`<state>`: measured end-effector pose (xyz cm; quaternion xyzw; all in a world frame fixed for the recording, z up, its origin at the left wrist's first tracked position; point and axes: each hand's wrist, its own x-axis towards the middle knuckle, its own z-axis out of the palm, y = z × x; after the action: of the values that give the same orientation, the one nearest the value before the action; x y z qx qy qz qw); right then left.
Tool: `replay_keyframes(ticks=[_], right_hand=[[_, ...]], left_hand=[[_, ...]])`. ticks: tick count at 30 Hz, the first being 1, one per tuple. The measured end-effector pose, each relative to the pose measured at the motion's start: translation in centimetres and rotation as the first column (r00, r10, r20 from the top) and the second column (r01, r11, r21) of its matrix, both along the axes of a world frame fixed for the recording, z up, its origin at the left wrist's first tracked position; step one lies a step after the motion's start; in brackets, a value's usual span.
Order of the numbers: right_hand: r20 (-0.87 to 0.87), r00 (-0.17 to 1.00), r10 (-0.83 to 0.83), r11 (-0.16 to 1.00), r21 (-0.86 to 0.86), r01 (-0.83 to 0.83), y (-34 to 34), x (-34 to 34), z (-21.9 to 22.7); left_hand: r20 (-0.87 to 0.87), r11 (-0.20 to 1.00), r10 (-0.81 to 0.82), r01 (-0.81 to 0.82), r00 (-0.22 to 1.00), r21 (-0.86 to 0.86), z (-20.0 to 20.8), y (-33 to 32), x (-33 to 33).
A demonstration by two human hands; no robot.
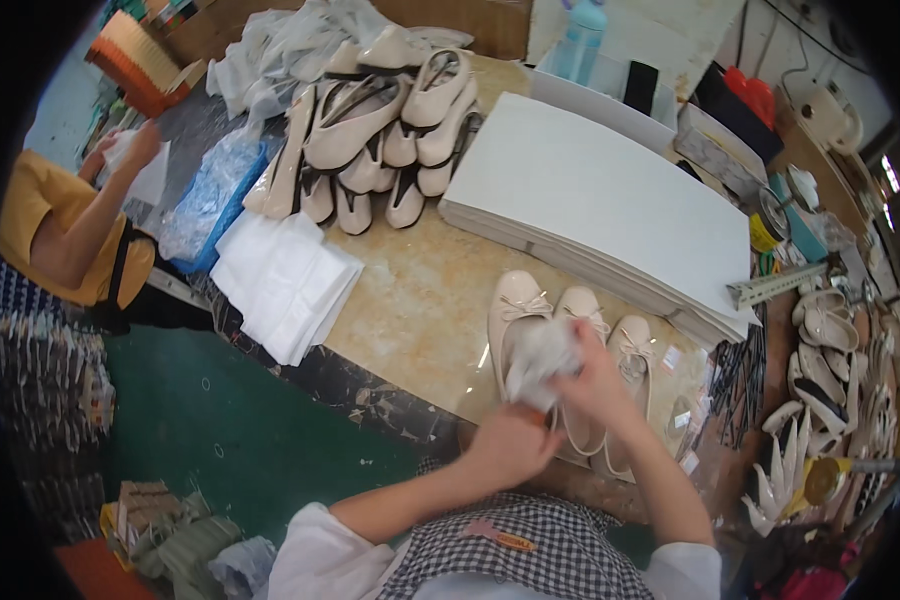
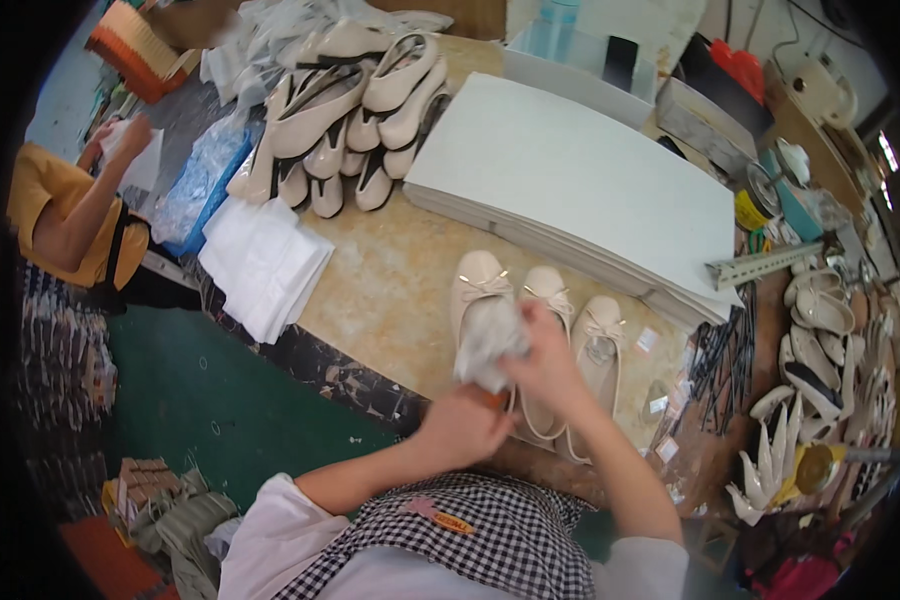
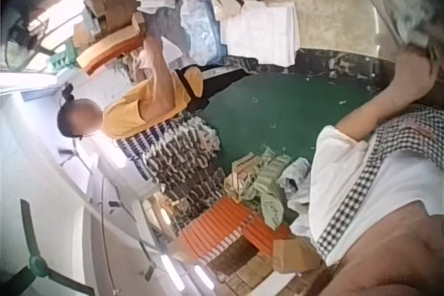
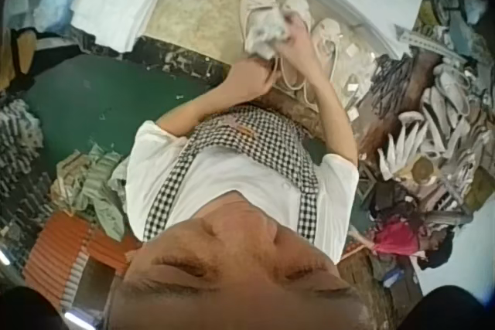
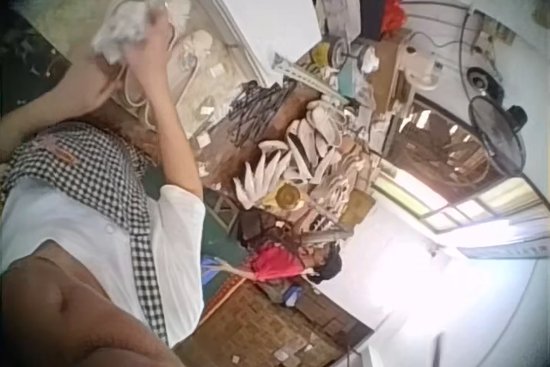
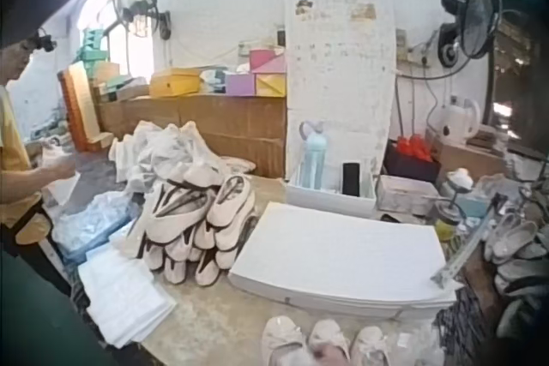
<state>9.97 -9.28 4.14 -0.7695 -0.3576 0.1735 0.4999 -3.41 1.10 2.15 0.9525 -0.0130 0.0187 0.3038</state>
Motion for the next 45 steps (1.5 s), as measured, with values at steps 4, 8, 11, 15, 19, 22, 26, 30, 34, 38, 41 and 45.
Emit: replay_keyframes(ticks=[4, 8, 11, 15, 19, 22, 26, 30, 34, 38, 41, 45], right_hand=[[0.689, 0.683, 0.242, 0.901, -0.421, 0.106, 3.1, -0.9, -4.1], [0.551, 0.774, 0.311, 0.834, -0.549, 0.055, 5.6, 0.3, -4.4], [0.329, 0.929, 0.167, 0.929, -0.368, -0.037, 3.6, 1.2, -1.9], [0.62, 0.782, 0.07, 0.93, -0.325, 0.175, 5.1, 4.2, -4.7], [0.491, 0.871, 0.004, 0.907, -0.368, 0.204, 5.7, 4.7, -6.2], [0.289, 0.935, -0.204, 0.963, -0.114, 0.245, 4.6, 3.2, -2.2], [0.054, 0.952, -0.301, 0.907, 0.325, 0.268, -0.7, 0.5, 2.7], [0.2, 0.638, -0.744, 0.65, -0.004, 0.76, -18.0, 3.6, -0.3], [0.647, 0.285, -0.707, 0.321, -0.066, 0.945, -30.1, 6.3, -3.9], [0.551, 0.303, -0.777, 0.259, -0.159, 0.953, -29.6, 11.0, -4.5], [0.573, 0.403, -0.714, 0.218, -0.365, 0.905, -30.0, 14.3, -8.4], [0.514, 0.394, -0.762, 0.218, -0.37, 0.903, -30.1, 13.0, -4.6]], left_hand=[[0.19, 0.999, -0.043, 0.043, 0.981, 0.008, -1.6, -1.5, -0.3], [0.108, 0.998, -0.038, 0.032, 0.993, 0.051, -1.8, -1.6, -0.3], [0.23, 0.999, 0.005, -0.013, 0.973, 0.034, -2.3, -1.3, -0.8], [0.268, 0.998, -0.023, 0.007, 0.963, 0.061, -2.5, -2.0, -0.6], [0.17, 0.988, -0.138, 0.124, 0.976, 0.092, -1.3, -0.8, 0.0], [0.411, 0.955, 0.265, -0.177, 0.872, -0.239, 0.6, 2.0, 0.5], [-0.324, 0.212, 0.358, -0.414, 0.876, -0.885, -3.6, 1.4, 0.8], [-0.379, 0.025, 0.075, -0.381, 0.923, -0.924, -3.9, 2.5, 1.0], [-0.397, -0.049, -0.003, -0.397, 0.918, -0.917, -2.1, 1.2, 2.7], [-0.321, -0.042, -0.016, -0.321, 0.947, -0.946, -1.4, -0.2, 3.7], [-0.325, -0.074, -0.095, -0.332, 0.941, -0.94, -1.0, -0.5, 4.0], [-0.343, -0.092, 0.003, -0.341, 0.939, -0.935, -0.4, 0.4, 3.3]])
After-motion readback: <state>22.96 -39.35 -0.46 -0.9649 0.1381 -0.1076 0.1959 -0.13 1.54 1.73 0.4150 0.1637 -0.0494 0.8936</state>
